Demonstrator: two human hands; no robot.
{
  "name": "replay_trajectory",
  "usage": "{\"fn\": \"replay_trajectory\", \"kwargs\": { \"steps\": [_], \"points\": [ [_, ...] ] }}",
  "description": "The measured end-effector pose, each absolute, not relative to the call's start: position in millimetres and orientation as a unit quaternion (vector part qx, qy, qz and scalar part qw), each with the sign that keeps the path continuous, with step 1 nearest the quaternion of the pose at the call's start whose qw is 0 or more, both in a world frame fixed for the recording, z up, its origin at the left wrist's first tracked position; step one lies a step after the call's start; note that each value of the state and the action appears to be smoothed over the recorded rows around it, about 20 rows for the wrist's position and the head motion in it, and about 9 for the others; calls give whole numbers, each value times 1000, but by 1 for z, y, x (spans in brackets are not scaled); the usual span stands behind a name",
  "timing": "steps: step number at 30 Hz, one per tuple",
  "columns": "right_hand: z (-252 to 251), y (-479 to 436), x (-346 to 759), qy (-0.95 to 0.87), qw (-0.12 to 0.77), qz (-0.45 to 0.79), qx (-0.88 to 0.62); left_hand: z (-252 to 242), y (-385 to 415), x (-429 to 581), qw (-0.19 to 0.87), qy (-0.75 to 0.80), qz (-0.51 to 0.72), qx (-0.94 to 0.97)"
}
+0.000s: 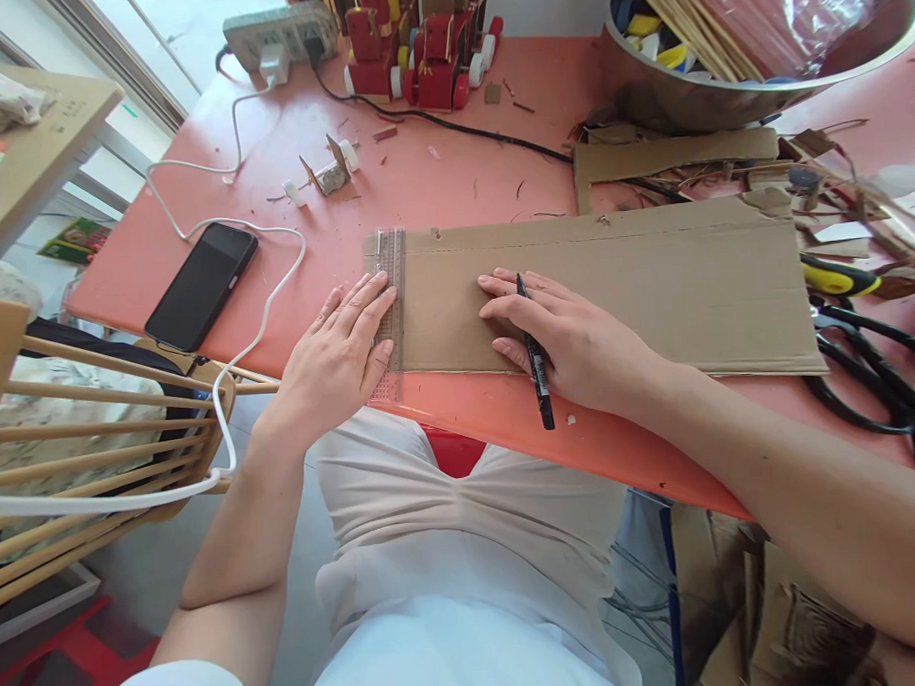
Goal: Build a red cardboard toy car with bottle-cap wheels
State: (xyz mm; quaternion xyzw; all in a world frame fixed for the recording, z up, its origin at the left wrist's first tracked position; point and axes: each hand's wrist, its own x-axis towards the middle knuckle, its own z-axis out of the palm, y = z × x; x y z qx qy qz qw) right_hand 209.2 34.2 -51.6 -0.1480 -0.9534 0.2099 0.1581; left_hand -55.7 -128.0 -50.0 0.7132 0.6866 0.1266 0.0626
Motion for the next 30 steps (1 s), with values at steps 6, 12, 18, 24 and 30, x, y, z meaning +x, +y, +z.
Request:
{"fn": "replay_trajectory", "kwargs": {
  "steps": [6, 12, 18, 24, 30],
  "points": [
    [-53, 35, 210, -955, 164, 206, -137, -49, -128, -56, 63, 687, 126, 713],
    [-54, 35, 210, -953, 166, 213, -140, -52, -128, -57, 59, 688, 127, 712],
    [-55, 35, 209, -950, 166, 217, -151, -51, -128, -57, 69, 686, 129, 713],
    [-54, 35, 209, -950, 160, 218, -155, -49, -127, -58, 78, 686, 129, 712],
    [-53, 34, 208, -950, 159, 219, -158, -46, -127, -56, 84, 689, 134, 707]
  ]
}}
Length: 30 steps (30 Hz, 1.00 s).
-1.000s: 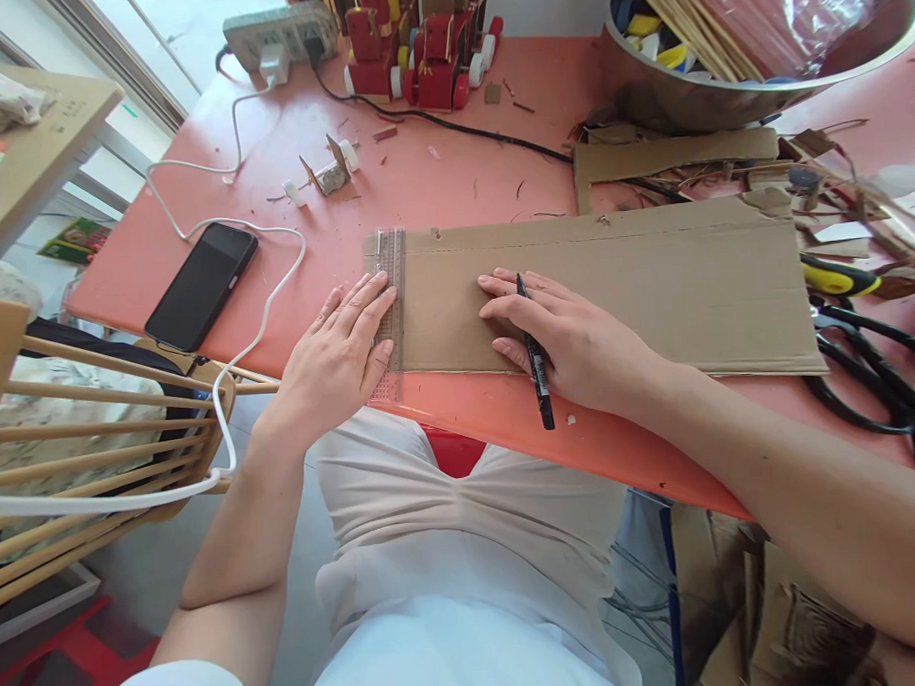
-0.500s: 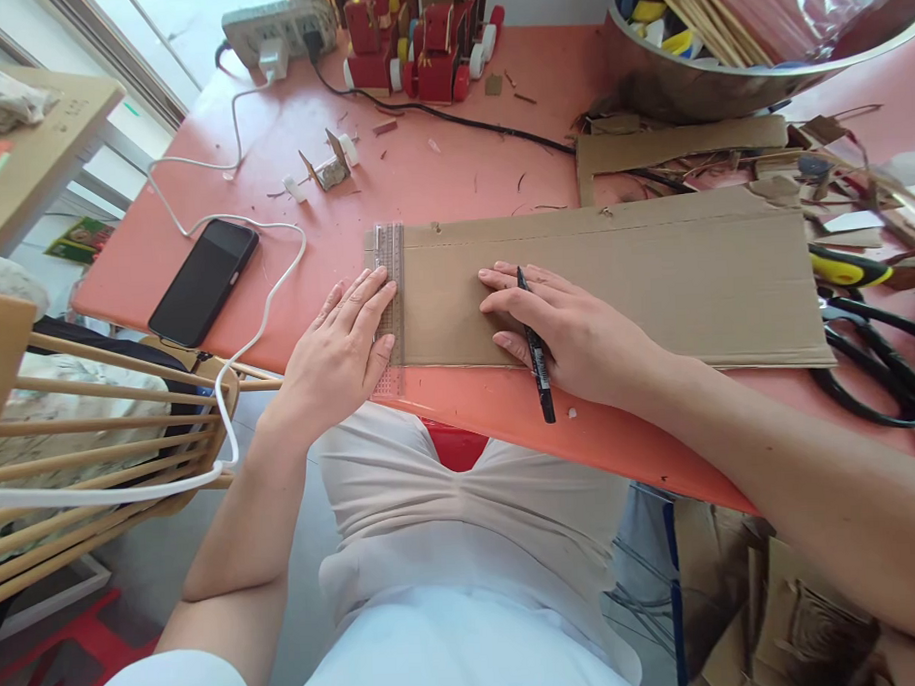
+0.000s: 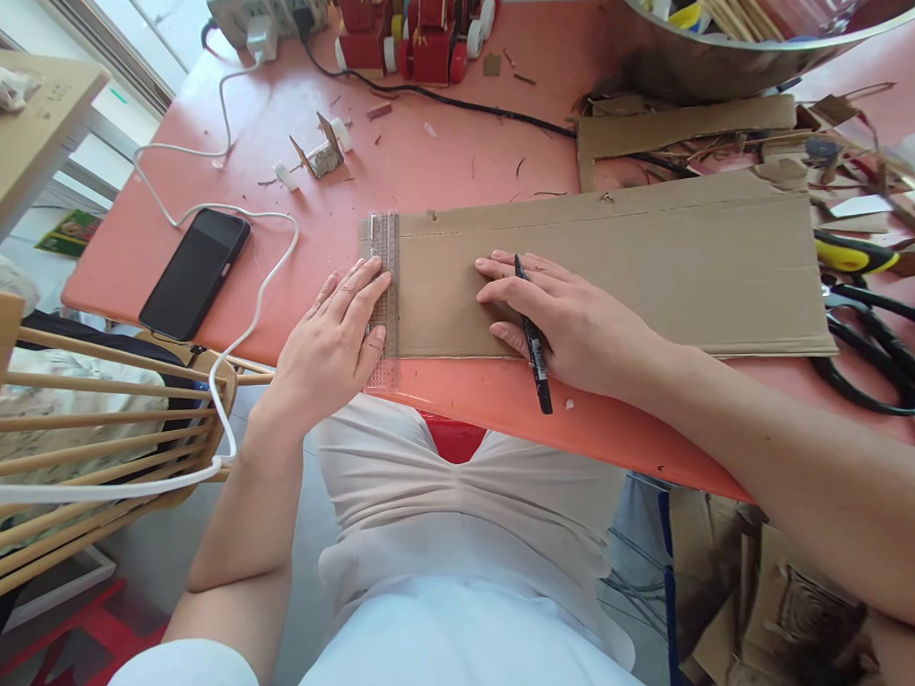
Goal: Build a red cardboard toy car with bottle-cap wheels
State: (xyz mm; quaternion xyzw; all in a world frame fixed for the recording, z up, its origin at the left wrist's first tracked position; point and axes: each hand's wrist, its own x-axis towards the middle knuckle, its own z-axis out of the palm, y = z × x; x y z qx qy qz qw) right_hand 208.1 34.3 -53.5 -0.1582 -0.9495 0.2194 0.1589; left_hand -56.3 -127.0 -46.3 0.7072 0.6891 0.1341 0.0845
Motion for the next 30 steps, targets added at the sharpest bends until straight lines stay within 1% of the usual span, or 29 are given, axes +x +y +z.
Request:
{"fn": "replay_trajectory", "kwargs": {
  "steps": [4, 11, 30],
  "points": [
    [-53, 35, 208, -951, 159, 216, -157, -46, -127, -56, 80, 690, 134, 706],
    [-57, 36, 209, -952, 183, 208, -128, -46, -123, -56, 79, 691, 132, 706],
    [-58, 37, 209, -955, 171, 205, -129, -51, -119, -58, 74, 676, 147, 718]
  ]
}}
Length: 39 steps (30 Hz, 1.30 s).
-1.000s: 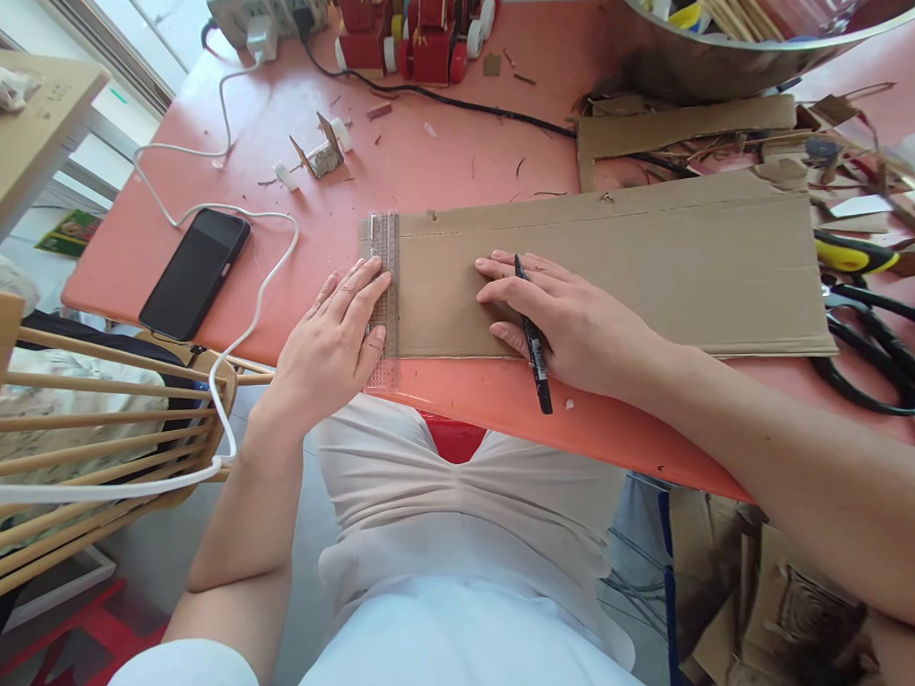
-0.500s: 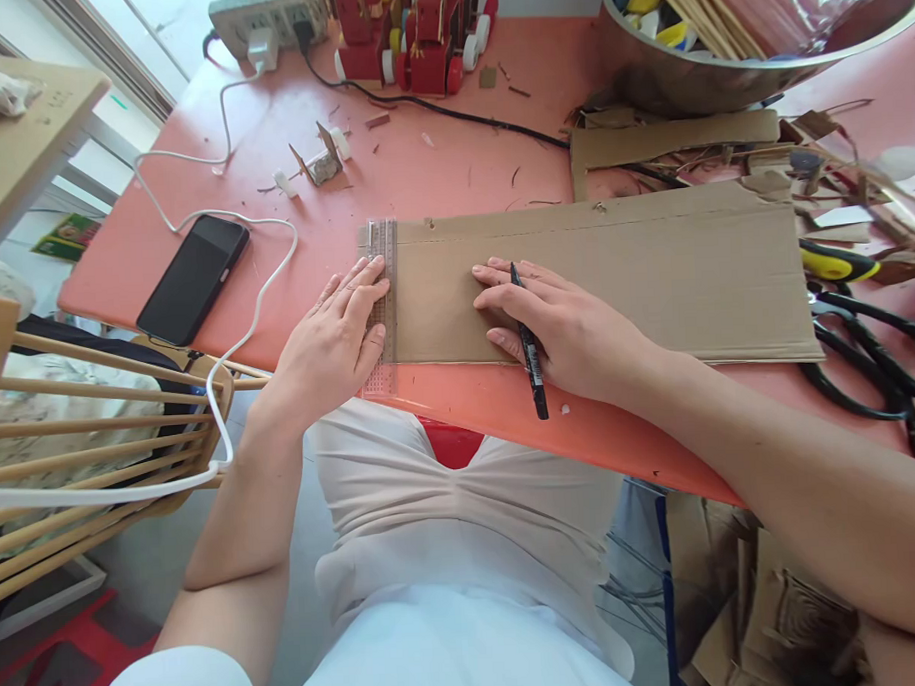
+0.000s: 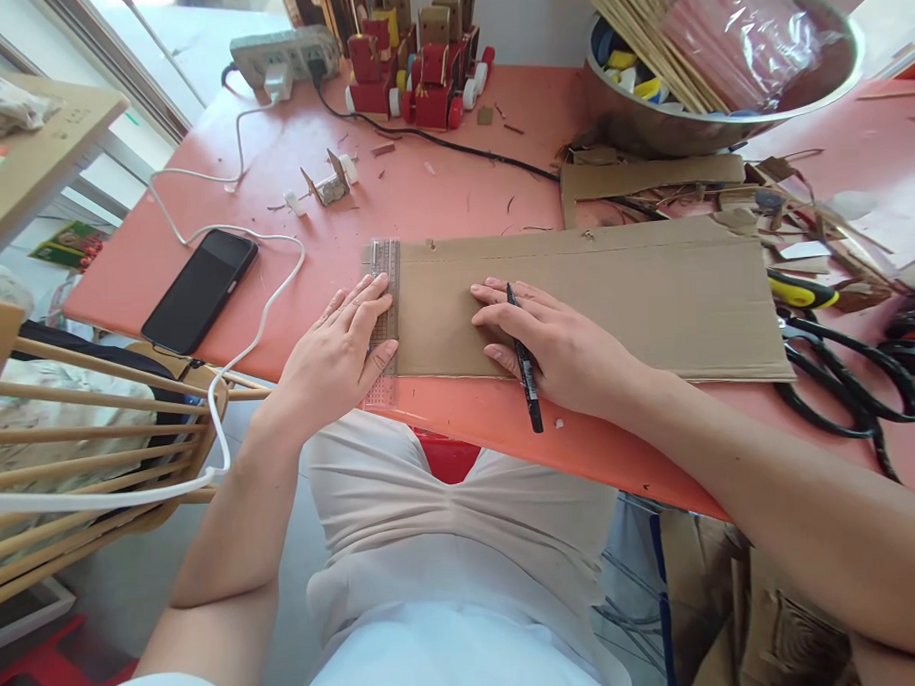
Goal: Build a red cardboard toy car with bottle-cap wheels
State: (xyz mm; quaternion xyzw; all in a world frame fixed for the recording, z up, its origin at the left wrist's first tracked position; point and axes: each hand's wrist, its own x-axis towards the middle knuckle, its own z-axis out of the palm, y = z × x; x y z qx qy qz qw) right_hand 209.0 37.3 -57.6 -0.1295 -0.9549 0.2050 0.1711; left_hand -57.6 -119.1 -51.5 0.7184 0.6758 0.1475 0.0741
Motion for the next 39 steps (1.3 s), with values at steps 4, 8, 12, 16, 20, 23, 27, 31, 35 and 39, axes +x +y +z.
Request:
{"fn": "replay_trajectory", "kwargs": {
  "steps": [4, 8, 12, 16, 20, 23, 27, 31, 35, 39],
  "points": [
    [-58, 38, 210, -955, 175, 205, -126, -50, -118, -57, 84, 679, 143, 715],
    [-57, 38, 210, -954, 175, 208, -128, -48, -116, -55, 94, 686, 140, 708],
    [-57, 39, 211, -954, 179, 209, -119, -49, -115, -52, 93, 696, 137, 699],
    [-54, 41, 211, -950, 171, 227, -133, -49, -114, -49, 95, 706, 130, 690],
    [-41, 35, 207, -921, 179, 304, -162, -47, -114, -50, 99, 704, 130, 691],
    [-30, 25, 195, -869, 211, 399, -202, -47, -114, -53, 103, 695, 138, 698],
    [-22, 12, 168, -798, 230, 523, -188, -50, -115, -56, 106, 683, 153, 707],
    [-26, 2, 140, -746, 227, 598, -185, -51, -115, -55, 110, 674, 165, 712],
    [-37, -2, 129, -728, 228, 620, -182, -51, -114, -54, 111, 678, 167, 707],
    [-41, 0, 133, -733, 228, 613, -185, -51, -114, -55, 114, 674, 166, 711]
  ]
}}
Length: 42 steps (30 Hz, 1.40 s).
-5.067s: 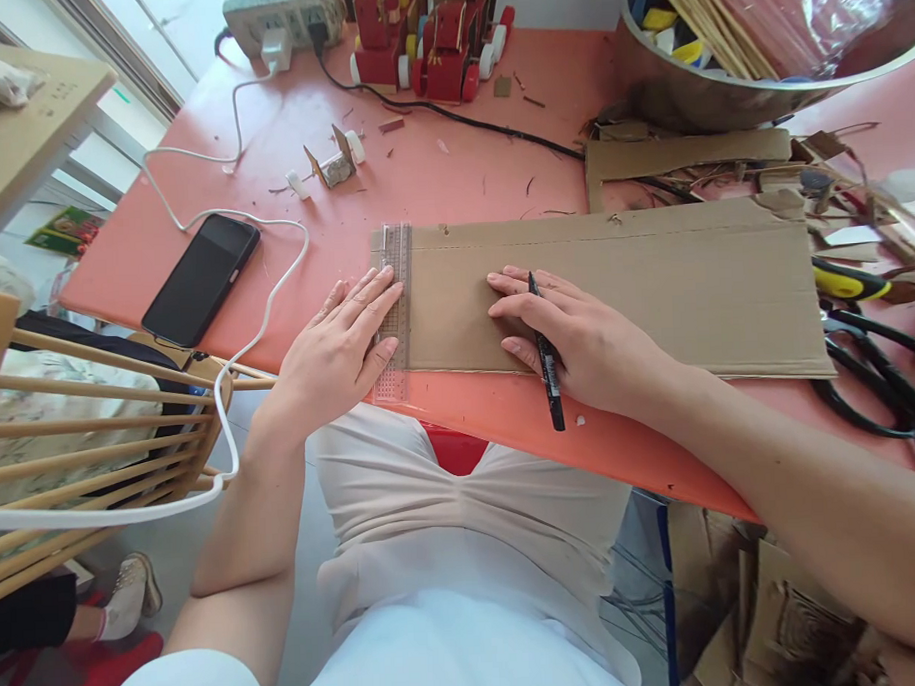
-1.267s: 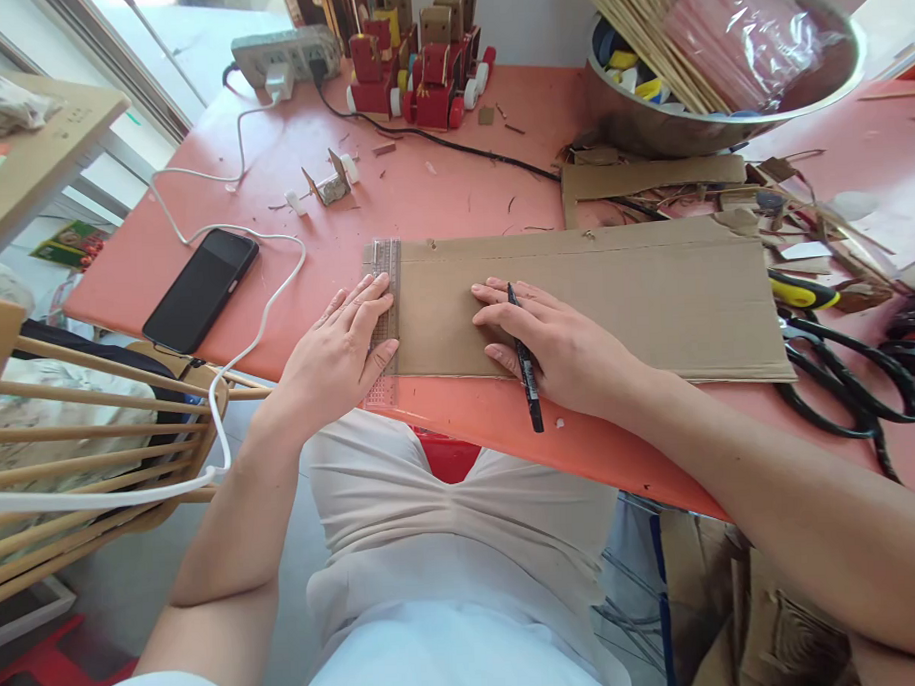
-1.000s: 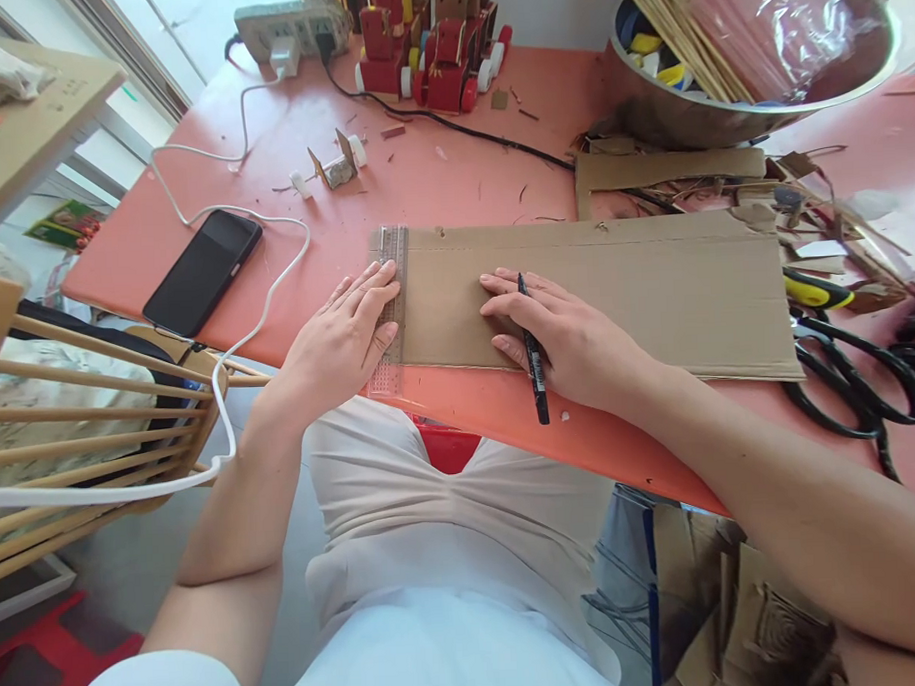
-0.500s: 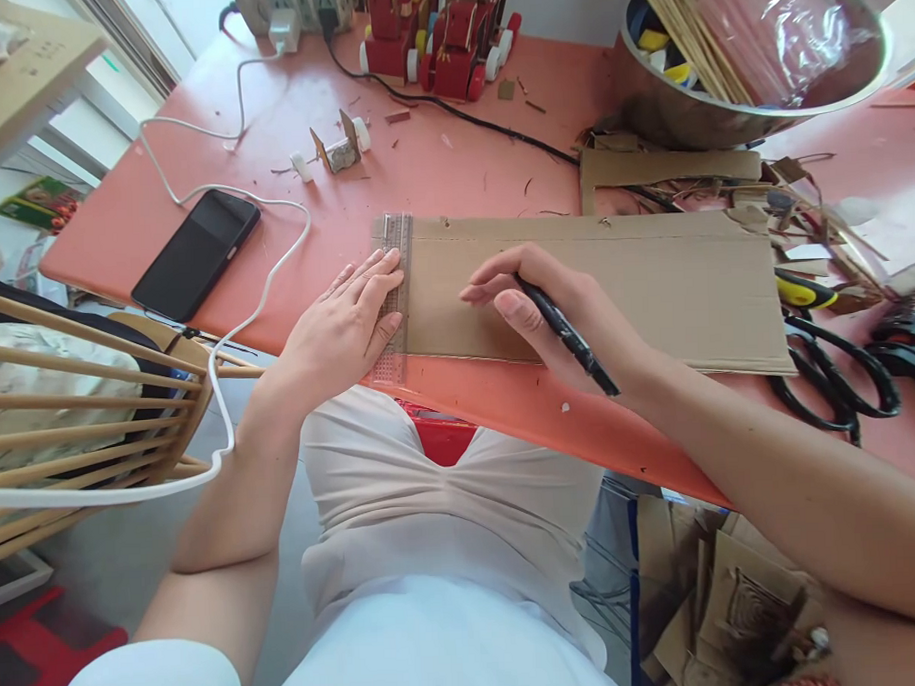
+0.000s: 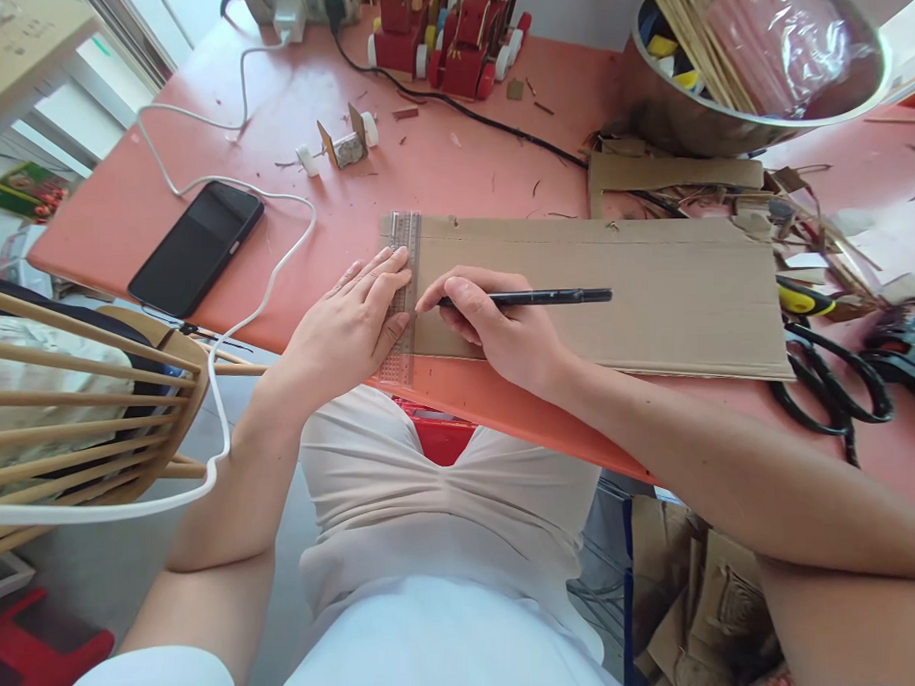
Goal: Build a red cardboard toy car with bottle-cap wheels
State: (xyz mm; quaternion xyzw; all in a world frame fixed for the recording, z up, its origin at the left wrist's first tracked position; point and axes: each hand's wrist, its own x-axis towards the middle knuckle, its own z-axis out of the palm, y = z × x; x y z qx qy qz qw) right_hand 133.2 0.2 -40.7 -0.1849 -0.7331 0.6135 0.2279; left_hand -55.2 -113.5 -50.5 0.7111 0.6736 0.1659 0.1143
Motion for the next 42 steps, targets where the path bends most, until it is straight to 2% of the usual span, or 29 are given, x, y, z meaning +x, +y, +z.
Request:
{"fn": "replay_trajectory", "kwargs": {
  "steps": [16, 42],
  "points": [
    [-36, 3, 130, -777, 232, 535, -239, -52, -114, -50, 96, 688, 162, 701],
    [-35, -5, 130, -801, 211, 514, -222, -51, -113, -51, 112, 683, 175, 700]
  ]
}}
